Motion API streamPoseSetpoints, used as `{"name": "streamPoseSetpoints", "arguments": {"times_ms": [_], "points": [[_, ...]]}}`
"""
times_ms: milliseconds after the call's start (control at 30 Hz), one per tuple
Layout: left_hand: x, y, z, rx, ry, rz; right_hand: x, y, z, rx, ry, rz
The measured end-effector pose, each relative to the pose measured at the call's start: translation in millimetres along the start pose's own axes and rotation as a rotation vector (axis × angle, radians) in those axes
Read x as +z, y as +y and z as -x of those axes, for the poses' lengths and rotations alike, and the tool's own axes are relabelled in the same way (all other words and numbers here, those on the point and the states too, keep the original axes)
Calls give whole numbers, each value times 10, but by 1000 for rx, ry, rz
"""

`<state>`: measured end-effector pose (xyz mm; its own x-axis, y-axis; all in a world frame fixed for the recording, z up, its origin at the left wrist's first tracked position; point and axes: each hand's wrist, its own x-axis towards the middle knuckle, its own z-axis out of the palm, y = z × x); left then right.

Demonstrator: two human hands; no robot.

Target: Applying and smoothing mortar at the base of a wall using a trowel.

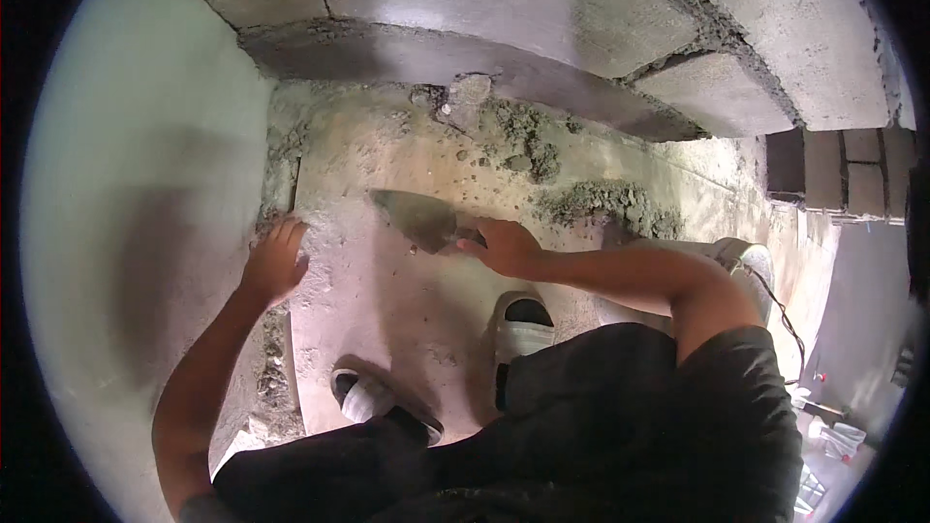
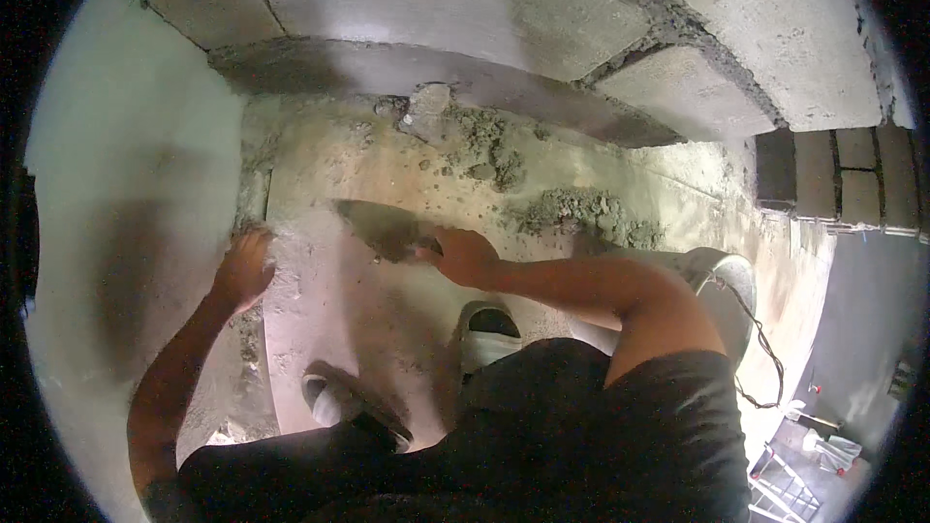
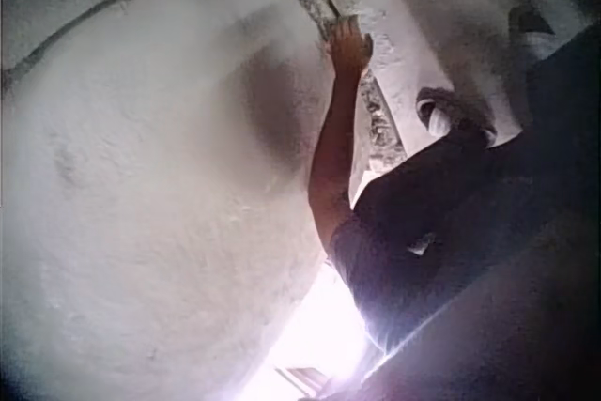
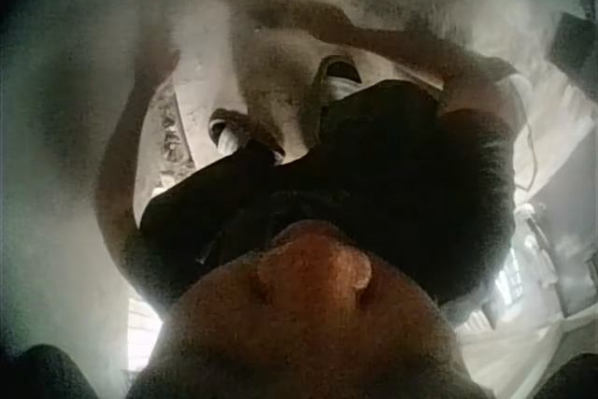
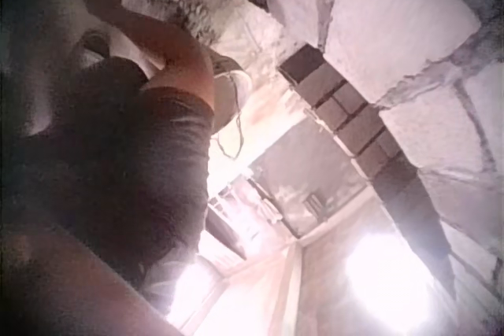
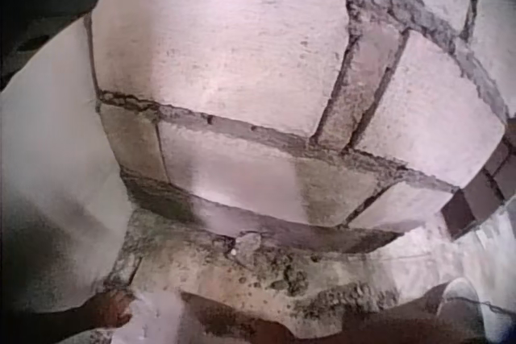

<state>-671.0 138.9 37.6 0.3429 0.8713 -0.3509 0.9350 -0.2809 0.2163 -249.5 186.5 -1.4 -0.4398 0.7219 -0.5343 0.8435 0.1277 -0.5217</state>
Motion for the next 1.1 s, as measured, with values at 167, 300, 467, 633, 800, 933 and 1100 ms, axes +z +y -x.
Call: {"name": "streamPoseSetpoints", "arguments": {"times_ms": [167, 300, 467, 633, 800, 933, 1100], "points": [[100, 19, 178, 14, -50, 27, -255, -53, -470, -173, 376, 86], [152, -11, 192, -41, -119, 17, -528, 33, -1513, 404, 752, -102], [44, 56, 93, 9, -73, 40, -686, -39, -1825, 488, 570, -295], [-373, 124, -199, 107, -274, -67, -850, -102, -1047, 465, 497, -295], [-830, 502, -917, 177, -226, -117, -1785, -333, 543, 170, 195, 315], [-526, 753, -1118, 180, -91, 277, -2328, -834, 1999, 362, 379, 34], [-835, 1509, -1092, 383, -35, 660, -2152, -564, 3437, 735, 555, 23]]}}
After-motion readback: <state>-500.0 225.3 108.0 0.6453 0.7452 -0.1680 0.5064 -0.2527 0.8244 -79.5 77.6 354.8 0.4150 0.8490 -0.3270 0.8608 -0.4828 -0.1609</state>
